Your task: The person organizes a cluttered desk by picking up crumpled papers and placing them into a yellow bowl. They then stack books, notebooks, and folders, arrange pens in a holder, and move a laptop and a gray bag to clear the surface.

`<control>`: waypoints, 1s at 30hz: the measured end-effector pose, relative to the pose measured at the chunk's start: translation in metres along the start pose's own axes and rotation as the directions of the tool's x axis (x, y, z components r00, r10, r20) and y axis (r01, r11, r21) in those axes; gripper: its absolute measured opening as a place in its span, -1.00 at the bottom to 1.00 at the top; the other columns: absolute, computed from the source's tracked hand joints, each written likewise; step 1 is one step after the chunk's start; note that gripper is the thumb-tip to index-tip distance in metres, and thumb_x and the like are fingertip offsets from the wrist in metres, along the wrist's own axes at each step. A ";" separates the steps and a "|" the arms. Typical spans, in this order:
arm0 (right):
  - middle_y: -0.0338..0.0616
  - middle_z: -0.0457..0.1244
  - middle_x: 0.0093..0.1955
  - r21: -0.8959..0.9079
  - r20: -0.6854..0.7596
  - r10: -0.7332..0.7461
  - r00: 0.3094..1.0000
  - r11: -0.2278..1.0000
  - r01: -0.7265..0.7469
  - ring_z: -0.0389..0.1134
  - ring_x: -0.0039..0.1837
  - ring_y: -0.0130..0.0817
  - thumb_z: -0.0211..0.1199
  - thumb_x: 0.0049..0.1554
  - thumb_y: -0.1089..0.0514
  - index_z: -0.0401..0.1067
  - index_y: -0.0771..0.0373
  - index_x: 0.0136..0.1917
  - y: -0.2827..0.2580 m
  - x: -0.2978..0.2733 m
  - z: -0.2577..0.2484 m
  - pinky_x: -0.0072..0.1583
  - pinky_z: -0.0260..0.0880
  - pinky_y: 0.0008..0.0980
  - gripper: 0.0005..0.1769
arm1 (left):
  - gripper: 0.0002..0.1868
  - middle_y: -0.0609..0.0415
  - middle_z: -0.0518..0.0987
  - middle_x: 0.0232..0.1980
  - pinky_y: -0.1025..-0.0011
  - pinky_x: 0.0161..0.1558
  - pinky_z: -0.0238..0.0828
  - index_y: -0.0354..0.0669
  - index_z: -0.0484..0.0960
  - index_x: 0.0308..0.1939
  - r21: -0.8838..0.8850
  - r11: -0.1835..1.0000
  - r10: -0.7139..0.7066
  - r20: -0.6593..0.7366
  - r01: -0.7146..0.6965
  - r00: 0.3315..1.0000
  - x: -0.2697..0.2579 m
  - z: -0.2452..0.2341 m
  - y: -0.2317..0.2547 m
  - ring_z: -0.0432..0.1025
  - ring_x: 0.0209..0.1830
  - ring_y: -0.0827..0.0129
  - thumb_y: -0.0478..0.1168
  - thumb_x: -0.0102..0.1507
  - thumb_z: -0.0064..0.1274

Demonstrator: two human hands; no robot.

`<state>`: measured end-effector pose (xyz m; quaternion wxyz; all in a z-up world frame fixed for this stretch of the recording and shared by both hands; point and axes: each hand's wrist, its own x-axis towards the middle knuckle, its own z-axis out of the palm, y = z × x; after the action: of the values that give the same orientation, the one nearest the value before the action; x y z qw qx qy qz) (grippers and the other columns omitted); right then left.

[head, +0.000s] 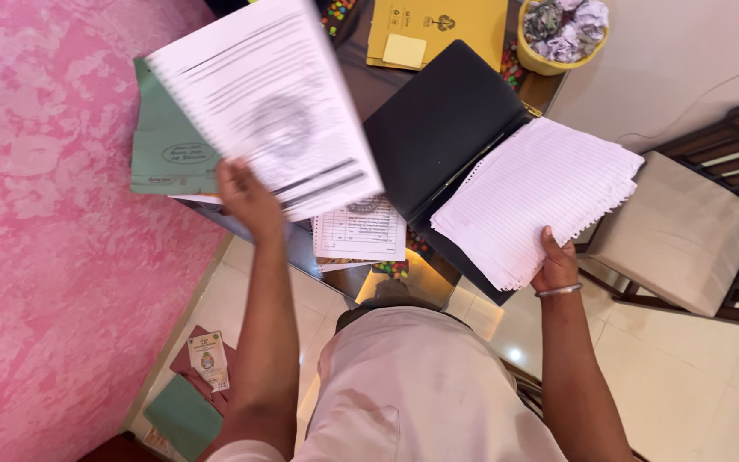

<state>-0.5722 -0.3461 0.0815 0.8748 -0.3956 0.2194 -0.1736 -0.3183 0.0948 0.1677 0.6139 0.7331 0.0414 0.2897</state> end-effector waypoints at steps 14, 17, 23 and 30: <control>-0.06 0.27 0.42 0.128 0.073 -0.009 0.997 0.992 -0.001 0.32 0.41 -0.15 0.28 0.22 0.02 0.22 0.29 0.50 -0.001 -0.003 -0.002 0.41 0.38 -0.10 -0.34 | -0.51 -0.17 0.65 0.00 0.19 0.01 0.51 -0.21 0.42 0.32 0.033 0.998 -0.053 0.869 0.048 0.493 -0.174 0.179 0.054 0.58 0.00 0.05 -0.31 0.30 0.09; 0.00 0.29 0.36 0.056 -0.032 0.004 0.999 0.998 -0.002 0.35 0.35 -0.12 0.21 0.27 0.23 0.26 0.32 0.45 0.002 -0.002 -0.008 0.38 0.40 -0.10 -0.50 | -0.29 -0.13 0.50 0.24 0.25 0.00 0.44 -0.22 0.21 0.41 0.055 0.997 -0.075 0.860 0.055 0.505 -0.167 0.175 0.061 0.49 -0.06 0.07 -0.30 0.22 0.18; 0.02 0.30 0.33 0.063 -0.101 0.018 0.995 0.998 -0.012 0.37 0.32 -0.10 0.14 0.25 0.30 0.27 0.33 0.42 0.002 0.001 -0.015 0.36 0.42 -0.07 -0.53 | -0.35 -0.18 0.47 0.20 0.10 0.22 0.38 -0.30 0.38 0.24 0.434 0.859 0.104 0.373 -0.272 0.922 -0.105 0.087 0.004 0.39 0.20 -0.04 -0.31 0.11 0.30; 0.08 0.26 0.39 0.064 -0.063 0.025 0.998 0.998 -0.021 0.32 0.39 -0.03 0.11 0.29 0.28 0.19 0.39 0.49 0.002 0.006 -0.017 0.42 0.37 -0.02 -0.49 | -0.48 -0.11 0.65 -0.12 0.17 -0.03 0.46 -0.23 0.57 -0.23 0.801 0.577 -0.658 0.340 0.160 0.672 -0.060 -0.003 -0.044 0.56 -0.10 0.07 0.06 0.02 0.45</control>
<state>-0.5760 -0.3583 0.0683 0.8815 -0.3594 0.2458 -0.1830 -0.3563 0.0827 0.1052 0.3086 0.9280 0.1306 -0.1632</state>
